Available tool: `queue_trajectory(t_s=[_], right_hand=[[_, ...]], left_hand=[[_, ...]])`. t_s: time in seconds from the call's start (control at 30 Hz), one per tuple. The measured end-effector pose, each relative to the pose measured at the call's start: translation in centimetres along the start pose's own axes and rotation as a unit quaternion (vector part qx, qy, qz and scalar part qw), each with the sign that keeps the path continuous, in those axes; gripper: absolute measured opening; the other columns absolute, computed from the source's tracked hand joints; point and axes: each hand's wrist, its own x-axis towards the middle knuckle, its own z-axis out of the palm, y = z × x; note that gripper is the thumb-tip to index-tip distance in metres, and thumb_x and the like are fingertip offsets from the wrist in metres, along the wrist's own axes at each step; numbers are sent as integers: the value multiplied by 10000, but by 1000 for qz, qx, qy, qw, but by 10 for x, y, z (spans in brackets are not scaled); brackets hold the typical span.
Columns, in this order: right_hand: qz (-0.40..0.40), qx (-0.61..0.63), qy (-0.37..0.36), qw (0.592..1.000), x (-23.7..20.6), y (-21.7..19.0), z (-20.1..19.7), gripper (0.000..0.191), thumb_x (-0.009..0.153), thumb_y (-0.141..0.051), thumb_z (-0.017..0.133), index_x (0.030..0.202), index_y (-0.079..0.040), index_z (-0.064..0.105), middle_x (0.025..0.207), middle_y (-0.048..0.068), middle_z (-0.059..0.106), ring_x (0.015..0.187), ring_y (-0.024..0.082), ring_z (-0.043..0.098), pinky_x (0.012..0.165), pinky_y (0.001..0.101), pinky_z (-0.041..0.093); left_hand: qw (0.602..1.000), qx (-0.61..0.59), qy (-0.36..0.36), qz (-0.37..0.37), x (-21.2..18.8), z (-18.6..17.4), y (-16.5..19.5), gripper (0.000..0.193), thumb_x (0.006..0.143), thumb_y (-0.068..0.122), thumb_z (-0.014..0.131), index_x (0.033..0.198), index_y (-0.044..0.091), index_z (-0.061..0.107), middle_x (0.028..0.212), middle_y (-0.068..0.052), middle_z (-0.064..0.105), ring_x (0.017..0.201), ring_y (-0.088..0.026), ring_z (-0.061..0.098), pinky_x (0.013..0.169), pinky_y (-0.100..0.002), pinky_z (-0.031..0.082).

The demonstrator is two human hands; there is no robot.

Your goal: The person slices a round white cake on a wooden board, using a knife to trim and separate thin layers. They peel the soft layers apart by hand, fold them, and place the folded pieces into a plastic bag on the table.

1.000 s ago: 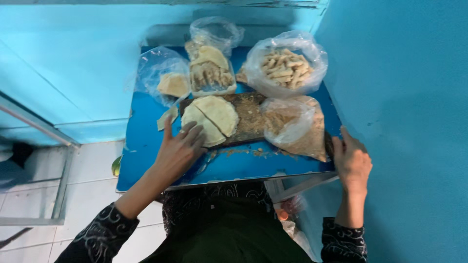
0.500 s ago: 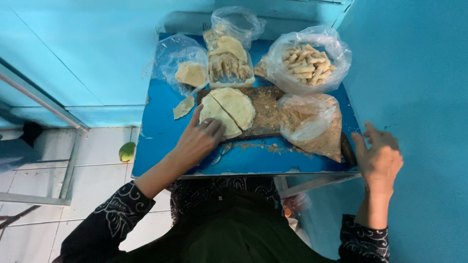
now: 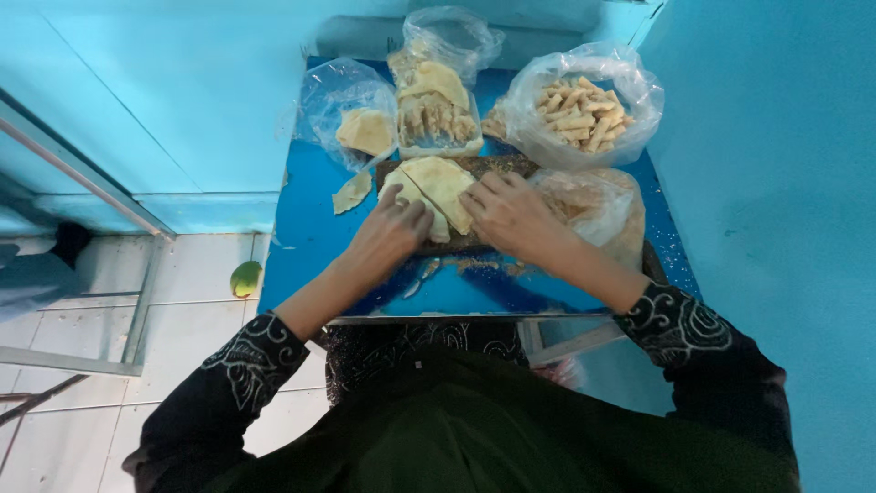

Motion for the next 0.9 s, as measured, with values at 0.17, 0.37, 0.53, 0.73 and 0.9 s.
queue_trajectory(t_s=[0.17, 0.37, 0.53, 0.73, 0.9], right_hand=[[-34, 30, 22, 999, 4, 7, 20, 367, 800, -251, 729, 1122, -75, 707, 994, 50, 638, 1001, 234, 591, 797, 373, 483], [-31, -12, 21, 999, 15, 12, 49, 180, 836, -190, 746, 976, -108, 666, 980, 53, 614, 1016, 227, 589, 778, 366, 484], [-6, 118, 72, 990, 29, 30, 50, 231, 763, -182, 729, 946, -72, 641, 985, 86, 636, 1011, 274, 611, 811, 418, 513], [48, 201, 73, 976, 31, 40, 24, 144, 813, -179, 679, 890, -60, 655, 878, 101, 668, 877, 289, 664, 742, 453, 529], [134, 290, -34, 947, 30, 48, 5, 205, 832, -215, 634, 931, -44, 690, 816, 132, 684, 731, 303, 668, 686, 452, 522]], left_hand=[[952, -261, 59, -148, 2, 10, -31, 226, 799, 78, 693, 1019, 28, 711, 926, -168, 679, 910, -380, 659, 859, -458, 507], [897, -341, 41, -280, 5, 19, -50, 274, 827, 187, 787, 1049, 42, 719, 877, -197, 715, 791, -367, 711, 675, -438, 547], [893, -344, 77, -280, 8, 11, -59, 276, 850, 121, 718, 1103, 17, 682, 915, -206, 711, 851, -368, 712, 706, -425, 548], [864, -432, 86, -246, 7, -22, -73, 187, 897, 70, 692, 1073, 5, 687, 841, -92, 690, 777, -132, 614, 687, -303, 503], [752, -569, 56, -329, 1, -51, -76, 196, 911, 53, 697, 1101, 2, 704, 806, 29, 534, 738, -66, 462, 627, -268, 379]])
